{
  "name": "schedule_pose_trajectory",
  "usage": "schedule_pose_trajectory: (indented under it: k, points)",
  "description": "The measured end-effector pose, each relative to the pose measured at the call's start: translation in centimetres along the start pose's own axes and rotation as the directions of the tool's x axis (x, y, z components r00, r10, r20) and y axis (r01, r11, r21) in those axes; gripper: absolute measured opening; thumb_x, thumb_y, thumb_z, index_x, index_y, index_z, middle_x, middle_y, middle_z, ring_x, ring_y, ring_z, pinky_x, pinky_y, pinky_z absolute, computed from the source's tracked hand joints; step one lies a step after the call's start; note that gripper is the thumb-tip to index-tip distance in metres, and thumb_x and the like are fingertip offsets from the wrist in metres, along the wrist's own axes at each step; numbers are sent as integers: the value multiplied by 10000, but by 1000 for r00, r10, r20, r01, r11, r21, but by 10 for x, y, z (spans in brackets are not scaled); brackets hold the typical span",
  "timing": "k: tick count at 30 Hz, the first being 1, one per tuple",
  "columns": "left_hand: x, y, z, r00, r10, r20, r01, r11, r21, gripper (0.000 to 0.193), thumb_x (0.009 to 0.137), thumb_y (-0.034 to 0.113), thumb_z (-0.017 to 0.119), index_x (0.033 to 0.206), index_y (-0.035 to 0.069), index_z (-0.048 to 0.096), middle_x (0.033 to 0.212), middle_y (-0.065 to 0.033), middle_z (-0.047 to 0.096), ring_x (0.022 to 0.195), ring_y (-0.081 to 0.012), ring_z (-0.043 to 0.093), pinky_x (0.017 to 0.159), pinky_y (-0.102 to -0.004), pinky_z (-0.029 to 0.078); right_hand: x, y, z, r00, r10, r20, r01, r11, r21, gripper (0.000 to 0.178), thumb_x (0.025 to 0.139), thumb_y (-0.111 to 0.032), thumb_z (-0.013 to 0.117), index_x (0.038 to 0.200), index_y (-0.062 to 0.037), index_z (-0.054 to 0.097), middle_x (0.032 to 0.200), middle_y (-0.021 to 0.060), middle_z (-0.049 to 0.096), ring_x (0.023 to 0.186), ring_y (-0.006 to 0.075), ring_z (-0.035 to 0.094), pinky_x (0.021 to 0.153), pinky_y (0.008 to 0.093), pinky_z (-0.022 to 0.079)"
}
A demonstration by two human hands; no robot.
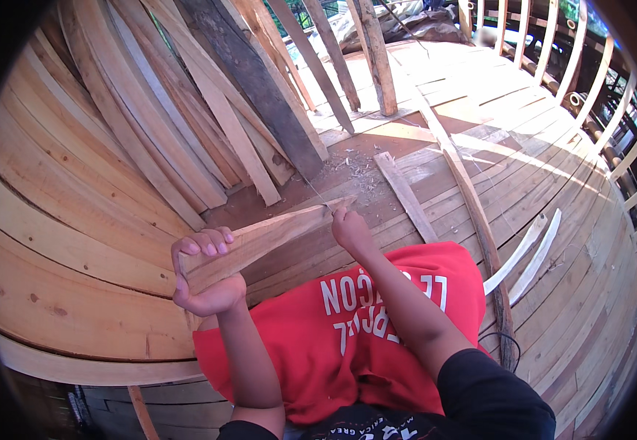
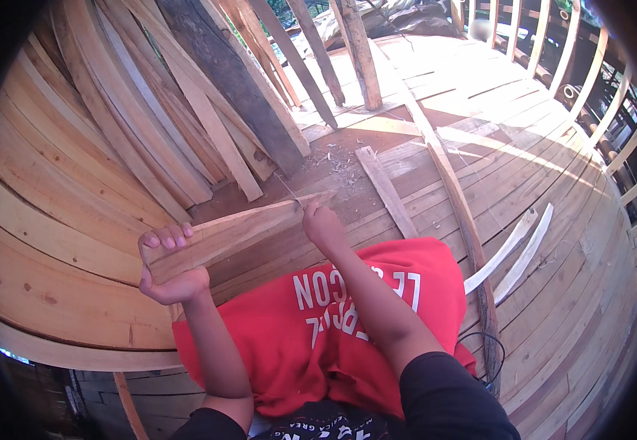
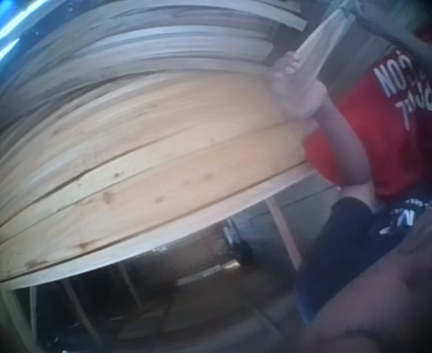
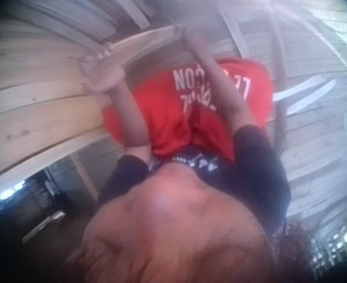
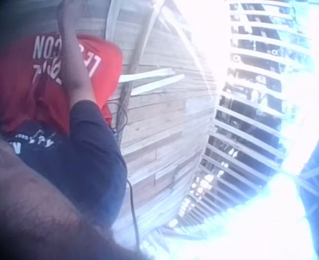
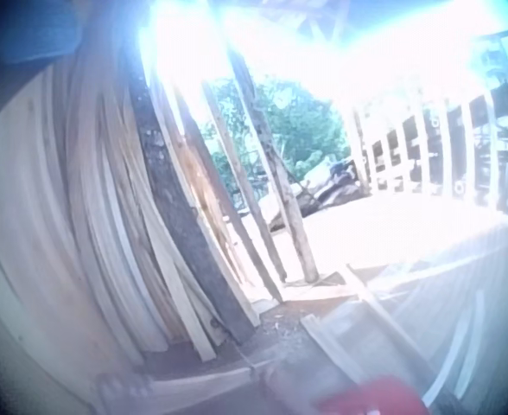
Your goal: The person carves a rectangular piece of wood using a small knife, holding the wood in their left hand and shaving thin strips from the surface with their right hand. The person is seated on the floor of a wooden structure, and wood shavings accumulate on the floor as the task progresses.
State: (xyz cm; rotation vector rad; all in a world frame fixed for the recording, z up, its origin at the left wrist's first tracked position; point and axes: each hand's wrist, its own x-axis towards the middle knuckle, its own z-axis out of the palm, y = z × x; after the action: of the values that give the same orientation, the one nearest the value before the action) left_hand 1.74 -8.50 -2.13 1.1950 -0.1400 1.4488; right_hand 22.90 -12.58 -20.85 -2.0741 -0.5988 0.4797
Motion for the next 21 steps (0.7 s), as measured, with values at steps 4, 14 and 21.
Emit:
schedule_pose_trajectory:
  k: [4, 14, 21]
  points:
    - [1, 14, -19, 1000, 13, -24, -12, 999, 44, 359, 795, 444, 462, 905, 103, 480, 766, -50, 477, 700, -193, 449, 720, -405, 390, -50, -68, -14, 980, -89, 180, 103, 992, -70, 601, 975, -379, 300, 868, 68, 688, 905, 327, 648, 925, 498, 624, 872, 541, 476]
    - [10, 13, -39, 1000, -1, 2, 1, 1000, 5, 353, 804, 446, 468, 924, 113, 478, 768, -44, 475, 704, -188, 451, 717, -391, 380, -26, -41, 9, 982, -149, 118, 161, 982, -100, 587, 981, -359, 315, 783, 65, 670, 803, 327, 629, 824, 496, 623, 820, 552, 479]
    - [15, 4, -28, 999, -9, -39, 8, 1000, -24, 345, 802, 431, 466, 924, 109, 460, 784, -47, 455, 721, -192, 442, 730, -392, 376, -39, -55, 7, 934, -351, 67, 351, 936, 8, 548, 966, -328, 362, 662, 28, 648, 619, 256, 601, 634, 465, 617, 682, 533, 508]
